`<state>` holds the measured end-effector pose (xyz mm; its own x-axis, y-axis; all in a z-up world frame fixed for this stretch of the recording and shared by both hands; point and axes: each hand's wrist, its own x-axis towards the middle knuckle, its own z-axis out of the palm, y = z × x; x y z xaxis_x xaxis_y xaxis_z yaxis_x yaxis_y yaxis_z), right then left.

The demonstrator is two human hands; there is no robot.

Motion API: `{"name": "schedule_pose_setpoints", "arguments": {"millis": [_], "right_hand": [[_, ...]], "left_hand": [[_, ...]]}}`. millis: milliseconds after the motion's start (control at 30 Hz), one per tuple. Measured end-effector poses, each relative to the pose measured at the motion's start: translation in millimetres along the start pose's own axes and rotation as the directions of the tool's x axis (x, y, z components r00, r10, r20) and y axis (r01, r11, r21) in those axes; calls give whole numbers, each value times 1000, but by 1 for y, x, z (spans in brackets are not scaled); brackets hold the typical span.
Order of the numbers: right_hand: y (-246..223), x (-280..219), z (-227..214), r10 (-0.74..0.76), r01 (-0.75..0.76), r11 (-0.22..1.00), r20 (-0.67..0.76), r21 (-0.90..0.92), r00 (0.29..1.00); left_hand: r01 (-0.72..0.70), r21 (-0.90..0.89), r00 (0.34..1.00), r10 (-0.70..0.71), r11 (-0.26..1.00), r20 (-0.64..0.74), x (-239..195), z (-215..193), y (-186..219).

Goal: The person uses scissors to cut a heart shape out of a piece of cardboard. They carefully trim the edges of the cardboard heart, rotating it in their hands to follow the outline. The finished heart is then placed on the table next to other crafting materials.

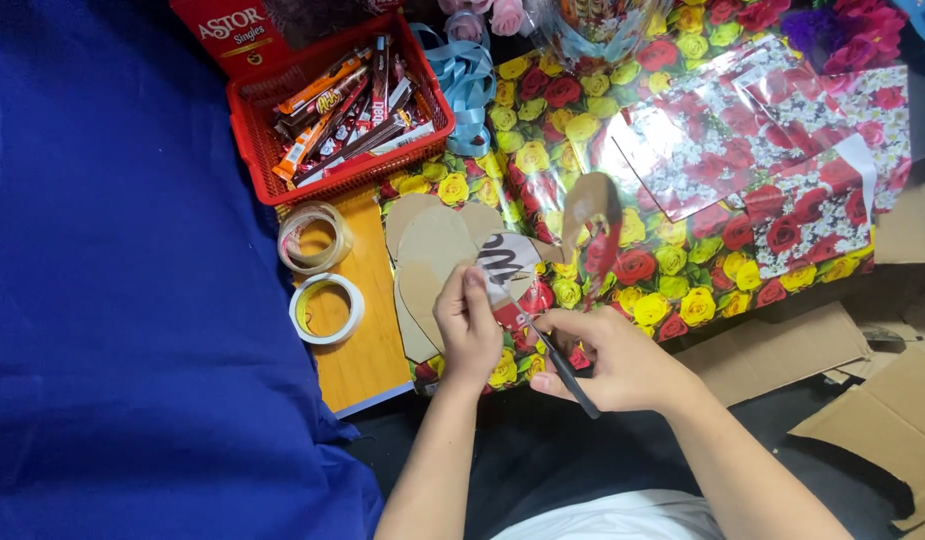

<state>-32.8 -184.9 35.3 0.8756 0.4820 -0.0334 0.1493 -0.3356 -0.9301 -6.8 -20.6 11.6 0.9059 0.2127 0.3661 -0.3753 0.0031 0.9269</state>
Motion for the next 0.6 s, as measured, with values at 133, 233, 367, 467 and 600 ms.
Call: {"name": "schedule_pose_setpoints", "arguments": {"millis": [133,233,367,467,600], "right_hand": [[-7,1,0,-5,5,1000,-28,-2,1000],[-12,1,0,1,-4,999,-57,-54,998],[-18,1,0,-43,34,994,-84,-104,996],[-21,1,0,-30,21,994,-83,-104,996],[-18,2,-1,-31,25,998,-83,-64,996]], "left_hand": [[-28,39,999,28,999,-20,-2,4,8],[-42,48,998,44,998,-41,-2,7,11],[-20,43,998,22,999,-65,-7,5,-6],[22,14,999,-21,1000,-47,-4,6,1],[74,-30,997,-74,997,-16,-1,5,7]]}}
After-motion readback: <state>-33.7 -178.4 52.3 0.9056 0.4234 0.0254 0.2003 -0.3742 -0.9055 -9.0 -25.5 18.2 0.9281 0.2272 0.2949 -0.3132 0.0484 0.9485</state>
